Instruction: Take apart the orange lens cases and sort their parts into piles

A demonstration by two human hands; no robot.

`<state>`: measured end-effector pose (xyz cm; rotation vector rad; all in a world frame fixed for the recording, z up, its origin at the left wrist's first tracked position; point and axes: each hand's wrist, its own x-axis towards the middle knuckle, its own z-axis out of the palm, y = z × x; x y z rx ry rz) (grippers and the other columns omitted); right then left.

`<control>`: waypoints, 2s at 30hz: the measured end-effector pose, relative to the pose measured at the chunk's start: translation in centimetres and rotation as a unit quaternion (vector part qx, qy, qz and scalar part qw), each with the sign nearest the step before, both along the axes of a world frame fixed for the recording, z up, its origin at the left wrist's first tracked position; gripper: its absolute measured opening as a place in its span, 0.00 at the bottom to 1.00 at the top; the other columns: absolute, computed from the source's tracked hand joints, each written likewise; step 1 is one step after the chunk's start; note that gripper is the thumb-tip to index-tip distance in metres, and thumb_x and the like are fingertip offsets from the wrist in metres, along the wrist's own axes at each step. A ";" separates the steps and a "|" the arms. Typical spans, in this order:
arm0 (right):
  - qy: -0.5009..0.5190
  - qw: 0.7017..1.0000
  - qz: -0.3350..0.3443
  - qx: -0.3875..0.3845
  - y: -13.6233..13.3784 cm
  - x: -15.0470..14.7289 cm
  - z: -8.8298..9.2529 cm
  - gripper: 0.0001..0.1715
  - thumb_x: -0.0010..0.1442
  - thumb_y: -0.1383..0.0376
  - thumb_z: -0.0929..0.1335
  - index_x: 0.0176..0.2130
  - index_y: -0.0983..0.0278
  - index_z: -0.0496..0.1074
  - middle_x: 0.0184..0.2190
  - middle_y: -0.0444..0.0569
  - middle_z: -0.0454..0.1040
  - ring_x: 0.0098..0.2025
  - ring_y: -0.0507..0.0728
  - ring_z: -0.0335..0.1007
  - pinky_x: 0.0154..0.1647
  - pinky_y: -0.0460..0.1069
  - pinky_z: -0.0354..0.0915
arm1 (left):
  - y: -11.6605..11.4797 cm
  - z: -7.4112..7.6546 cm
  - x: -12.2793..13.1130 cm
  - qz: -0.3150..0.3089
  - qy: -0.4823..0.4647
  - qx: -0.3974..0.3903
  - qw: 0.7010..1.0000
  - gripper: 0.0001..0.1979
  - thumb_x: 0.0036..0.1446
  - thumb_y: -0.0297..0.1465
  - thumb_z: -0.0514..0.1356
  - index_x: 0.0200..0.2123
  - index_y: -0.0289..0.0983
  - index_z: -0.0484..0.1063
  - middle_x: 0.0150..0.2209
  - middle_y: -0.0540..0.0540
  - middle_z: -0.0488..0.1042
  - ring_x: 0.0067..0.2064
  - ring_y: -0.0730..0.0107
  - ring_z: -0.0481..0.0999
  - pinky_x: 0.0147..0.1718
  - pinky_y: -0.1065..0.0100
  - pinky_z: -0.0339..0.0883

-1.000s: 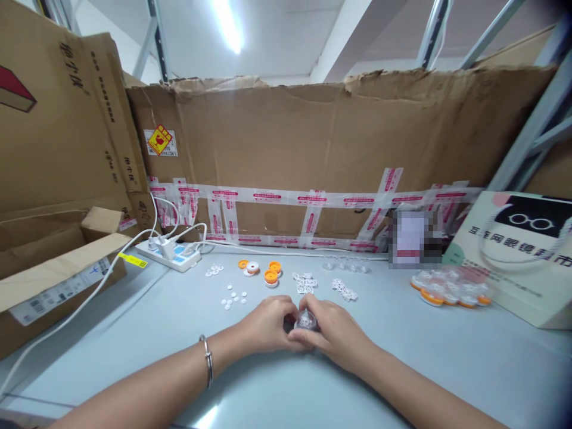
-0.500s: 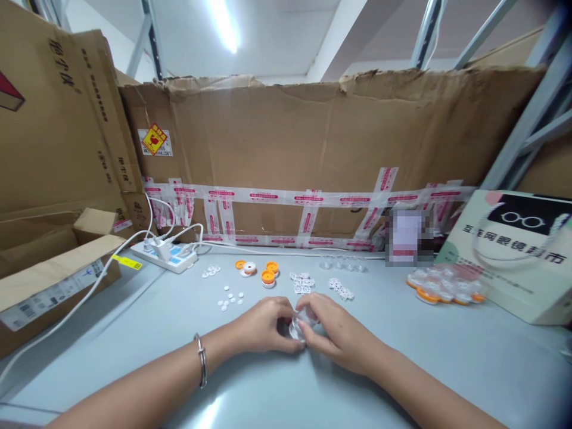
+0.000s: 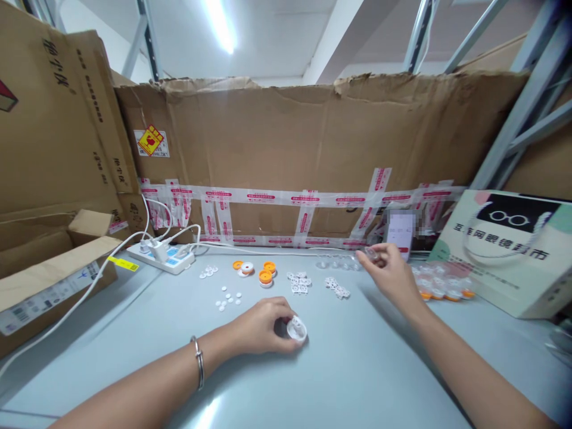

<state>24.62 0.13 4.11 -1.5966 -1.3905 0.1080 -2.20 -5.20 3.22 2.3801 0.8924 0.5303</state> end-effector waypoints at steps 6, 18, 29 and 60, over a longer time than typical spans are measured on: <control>-0.143 0.978 -0.085 -0.123 3.7 5.3 -3.2 0.15 0.49 0.60 0.65 0.36 0.66 0.68 0.22 0.48 0.69 0.27 0.59 0.66 0.27 0.49 0.56 | 0.1 0.0 -0.1 -0.001 0.001 -0.018 1.000 0.11 0.48 0.33 0.59 0.36 0.36 0.73 0.34 0.47 0.68 0.34 0.71 0.67 0.34 0.72 0.61; -0.119 0.984 -0.073 -0.112 5.1 5.1 -5.1 0.22 0.49 0.68 0.64 0.46 0.70 0.64 0.27 0.51 0.72 0.34 0.60 0.68 0.36 0.50 0.60 | -0.2 0.4 -0.1 -0.004 0.007 -0.022 1.000 0.11 0.48 0.32 0.59 0.37 0.36 0.72 0.35 0.46 0.68 0.34 0.70 0.67 0.34 0.71 0.60; -0.077 0.930 0.346 -0.098 -2.6 -4.5 -0.3 0.12 0.57 0.57 0.60 0.30 0.63 0.63 0.23 0.42 0.64 0.27 0.51 0.61 0.28 0.45 0.59 | 0.0 0.3 0.0 0.001 0.013 0.001 1.000 0.12 0.50 0.36 0.59 0.36 0.36 0.72 0.33 0.47 0.68 0.34 0.72 0.67 0.33 0.73 0.60; 0.205 0.893 0.393 -0.078 -4.8 -9.0 -1.8 0.17 0.55 0.54 0.63 0.38 0.64 0.67 0.30 0.47 0.72 0.34 0.55 0.69 0.39 0.49 0.65 | -0.1 0.4 0.3 0.063 -0.007 0.054 0.996 0.21 0.45 0.41 0.63 0.40 0.35 0.72 0.34 0.45 0.73 0.36 0.66 0.71 0.36 0.68 0.63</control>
